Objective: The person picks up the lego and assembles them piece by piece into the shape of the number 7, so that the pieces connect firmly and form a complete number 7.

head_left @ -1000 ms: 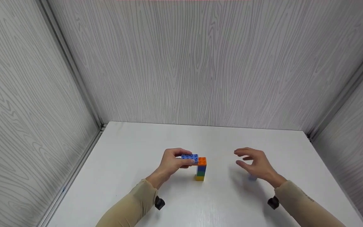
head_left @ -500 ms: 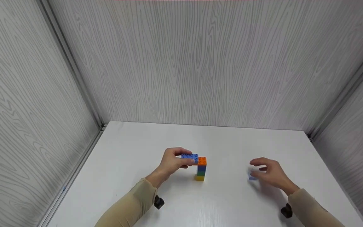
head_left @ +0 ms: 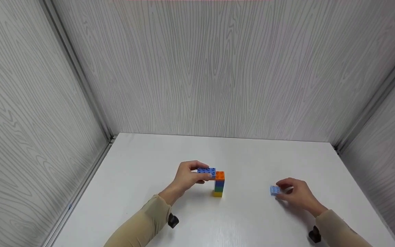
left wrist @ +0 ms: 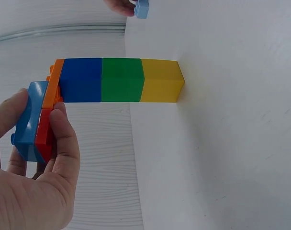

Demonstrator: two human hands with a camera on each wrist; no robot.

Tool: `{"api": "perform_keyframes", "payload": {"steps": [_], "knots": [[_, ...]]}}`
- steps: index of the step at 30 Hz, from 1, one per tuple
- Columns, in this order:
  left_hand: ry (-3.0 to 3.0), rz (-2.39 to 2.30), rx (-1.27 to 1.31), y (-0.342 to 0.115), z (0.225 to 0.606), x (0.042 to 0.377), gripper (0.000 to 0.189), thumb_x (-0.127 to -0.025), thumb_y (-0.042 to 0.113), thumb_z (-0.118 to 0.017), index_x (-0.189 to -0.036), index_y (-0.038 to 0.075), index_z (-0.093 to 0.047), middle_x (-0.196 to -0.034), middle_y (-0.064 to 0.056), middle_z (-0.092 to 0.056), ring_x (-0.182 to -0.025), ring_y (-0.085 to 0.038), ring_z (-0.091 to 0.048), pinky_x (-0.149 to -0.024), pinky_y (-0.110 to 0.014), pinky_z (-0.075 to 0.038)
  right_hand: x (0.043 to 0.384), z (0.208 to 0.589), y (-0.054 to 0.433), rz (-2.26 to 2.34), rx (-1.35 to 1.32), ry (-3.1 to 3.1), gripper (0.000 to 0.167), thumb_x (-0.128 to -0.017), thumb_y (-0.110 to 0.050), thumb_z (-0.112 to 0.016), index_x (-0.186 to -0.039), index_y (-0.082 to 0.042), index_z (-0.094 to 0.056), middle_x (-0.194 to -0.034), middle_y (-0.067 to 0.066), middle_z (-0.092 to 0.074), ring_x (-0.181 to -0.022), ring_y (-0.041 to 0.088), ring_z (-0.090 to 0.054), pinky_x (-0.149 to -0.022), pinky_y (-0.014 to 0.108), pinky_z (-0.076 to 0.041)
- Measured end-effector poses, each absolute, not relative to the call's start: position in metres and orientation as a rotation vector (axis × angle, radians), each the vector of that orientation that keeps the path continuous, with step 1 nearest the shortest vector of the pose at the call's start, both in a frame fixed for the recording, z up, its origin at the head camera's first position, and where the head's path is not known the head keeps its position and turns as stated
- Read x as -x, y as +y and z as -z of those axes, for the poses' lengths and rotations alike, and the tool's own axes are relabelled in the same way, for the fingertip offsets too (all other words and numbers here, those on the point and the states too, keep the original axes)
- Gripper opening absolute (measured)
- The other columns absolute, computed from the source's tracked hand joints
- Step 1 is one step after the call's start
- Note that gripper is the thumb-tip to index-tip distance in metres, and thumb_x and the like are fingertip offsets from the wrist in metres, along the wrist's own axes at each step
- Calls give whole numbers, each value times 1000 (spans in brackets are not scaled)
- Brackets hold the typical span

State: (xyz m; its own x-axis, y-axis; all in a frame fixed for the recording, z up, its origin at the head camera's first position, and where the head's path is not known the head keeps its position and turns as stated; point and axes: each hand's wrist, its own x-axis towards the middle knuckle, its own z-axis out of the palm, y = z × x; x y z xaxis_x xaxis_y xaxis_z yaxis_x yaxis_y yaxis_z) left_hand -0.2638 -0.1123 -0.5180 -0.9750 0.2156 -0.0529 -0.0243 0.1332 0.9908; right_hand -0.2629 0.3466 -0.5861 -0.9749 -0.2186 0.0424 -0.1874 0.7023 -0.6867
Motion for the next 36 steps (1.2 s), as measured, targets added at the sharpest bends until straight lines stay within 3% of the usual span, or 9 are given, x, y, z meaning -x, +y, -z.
{"api": "perform_keyframes", "payload": {"steps": [10, 18, 36], "knots": [[2221, -1946, -184, -112, 516, 263, 33, -95, 17, -92, -124, 7, -81, -127, -16, -75, -98, -21, -80, -88, -32, -70, 264, 589, 344, 1114, 298, 2873, 37, -90, -11, -94, -125, -7, -81, -120, 10, -81, -107, 20, -72, -88, 19, -60], [2218, -1955, -183, -112, 517, 264, 34, -93, 18, -94, -123, 6, -82, -126, -16, -76, -97, -20, -78, -87, -32, -71, 263, 589, 345, 1131, 371, 2885, 32, -91, -10, -92, -121, -5, -82, -116, 9, -82, -106, 23, -75, -88, 23, -62], [2210, -1940, -155, -113, 514, 263, 33, -94, 16, -93, -124, 9, -82, -127, -15, -76, -102, -21, -80, -91, -34, -70, 266, 579, 335, 1099, 304, 2859, 33, -95, -19, -91, -125, -7, -82, -119, 8, -83, -110, 23, -76, -87, 20, -60]]}}
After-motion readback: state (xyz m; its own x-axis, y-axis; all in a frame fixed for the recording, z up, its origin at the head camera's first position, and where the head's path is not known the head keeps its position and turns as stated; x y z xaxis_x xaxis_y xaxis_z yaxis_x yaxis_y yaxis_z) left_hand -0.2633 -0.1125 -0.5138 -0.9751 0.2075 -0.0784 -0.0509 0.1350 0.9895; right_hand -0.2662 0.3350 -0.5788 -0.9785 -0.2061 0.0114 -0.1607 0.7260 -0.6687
